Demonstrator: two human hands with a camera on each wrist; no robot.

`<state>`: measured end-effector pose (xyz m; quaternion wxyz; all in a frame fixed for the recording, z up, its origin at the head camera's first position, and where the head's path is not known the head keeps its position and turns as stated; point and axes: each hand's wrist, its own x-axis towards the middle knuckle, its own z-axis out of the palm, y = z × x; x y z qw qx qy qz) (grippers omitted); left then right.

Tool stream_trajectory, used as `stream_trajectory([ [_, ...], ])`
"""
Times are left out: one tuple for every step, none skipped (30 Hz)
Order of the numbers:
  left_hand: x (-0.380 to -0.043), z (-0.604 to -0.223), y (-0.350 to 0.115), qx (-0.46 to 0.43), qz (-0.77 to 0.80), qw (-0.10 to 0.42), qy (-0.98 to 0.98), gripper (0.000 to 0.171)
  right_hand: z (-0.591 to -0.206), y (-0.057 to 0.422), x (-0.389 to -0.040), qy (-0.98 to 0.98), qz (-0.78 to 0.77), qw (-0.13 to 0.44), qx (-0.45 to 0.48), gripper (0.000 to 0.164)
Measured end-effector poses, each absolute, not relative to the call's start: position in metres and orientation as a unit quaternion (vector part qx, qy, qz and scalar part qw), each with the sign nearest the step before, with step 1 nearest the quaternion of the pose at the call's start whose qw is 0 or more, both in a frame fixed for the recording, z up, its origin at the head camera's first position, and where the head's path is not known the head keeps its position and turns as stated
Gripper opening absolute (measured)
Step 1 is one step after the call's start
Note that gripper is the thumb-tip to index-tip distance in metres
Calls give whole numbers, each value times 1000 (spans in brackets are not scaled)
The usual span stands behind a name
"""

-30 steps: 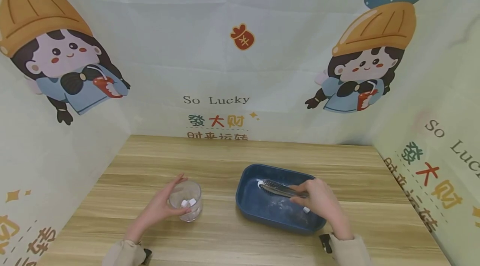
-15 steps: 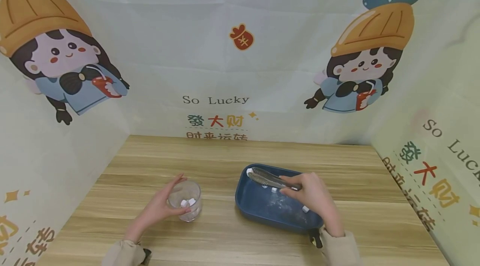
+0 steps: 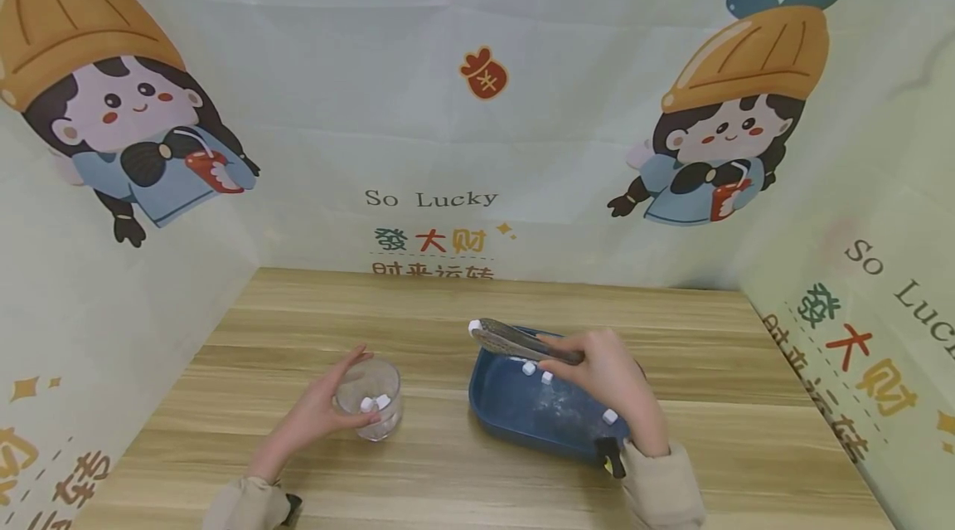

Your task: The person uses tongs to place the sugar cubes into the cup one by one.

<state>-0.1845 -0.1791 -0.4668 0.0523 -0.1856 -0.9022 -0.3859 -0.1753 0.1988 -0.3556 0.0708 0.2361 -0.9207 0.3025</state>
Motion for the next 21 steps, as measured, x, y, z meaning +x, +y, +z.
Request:
stream_trajectory([
  [-184,-467,-179,-186,-386,52,-902,100,-354,197,-176,-920,304,70,239,34],
  [-184,-467,-179,-186,-386,51,-902,100,-352,195,-177,-919,304,69,241,34],
  [-184,-467,-179,-186,-387,51,-902,100,-350,194,-177,-919,302,67,244,34],
  [-184,-467,-179,-185,-387,50,-902,99,-348,192,-177,-919,301,66,247,34],
  [-184,-466,-178,-187,-387,52,-901,99,-346,190,-178,-918,300,66,250,34],
  [-185,-467,-178,-189,-387,53,-901,99,-343,188,-178,-917,300,65,253,34],
  [-185,-467,-178,-190,-387,53,-901,99,-342,185,-179,-916,299,64,258,34],
  [-185,-467,-178,-191,-388,53,-900,99,-340,183,-179,-916,297,63,262,34],
  [-185,-467,-178,-192,-388,54,-900,99,-338,181,-180,-915,295,64,268,34],
  [-185,-467,-179,-193,-389,54,-899,99,-336,179,-180,-914,293,65,274,34],
  [-185,-466,-179,-193,-389,54,-899,99,-335,176,-181,-912,292,66,279,34],
  [-185,-466,-178,-193,-389,53,-899,99,-333,174,-182,-912,289,67,284,34],
  [-185,-466,-179,-194,-388,54,-899,99,-332,171,-182,-911,286,68,288,33],
  [-185,-466,-179,-194,-389,54,-899,99,-331,169,-183,-911,283,69,291,33],
  [-185,-466,-179,-193,-389,54,-899,99,-330,167,-184,-911,279,70,294,33],
  [-185,-466,-179,-193,-390,54,-899,99,-329,164,-185,-911,277,68,297,33],
  [-185,-466,-179,-193,-389,54,-899,99,-329,162,-185,-911,273,66,301,32],
  [-185,-466,-179,-193,-388,55,-899,99,-328,160,-186,-911,269,64,306,32],
  [-185,-467,-179,-192,-389,54,-899,99,-328,157,-187,-911,265,62,309,32],
  [-185,-466,-179,-192,-388,54,-900,100,-327,154,-188,-911,259,62,315,32],
  [-185,-467,-179,-192,-389,54,-900,100,-327,152,-188,-911,252,61,320,32],
])
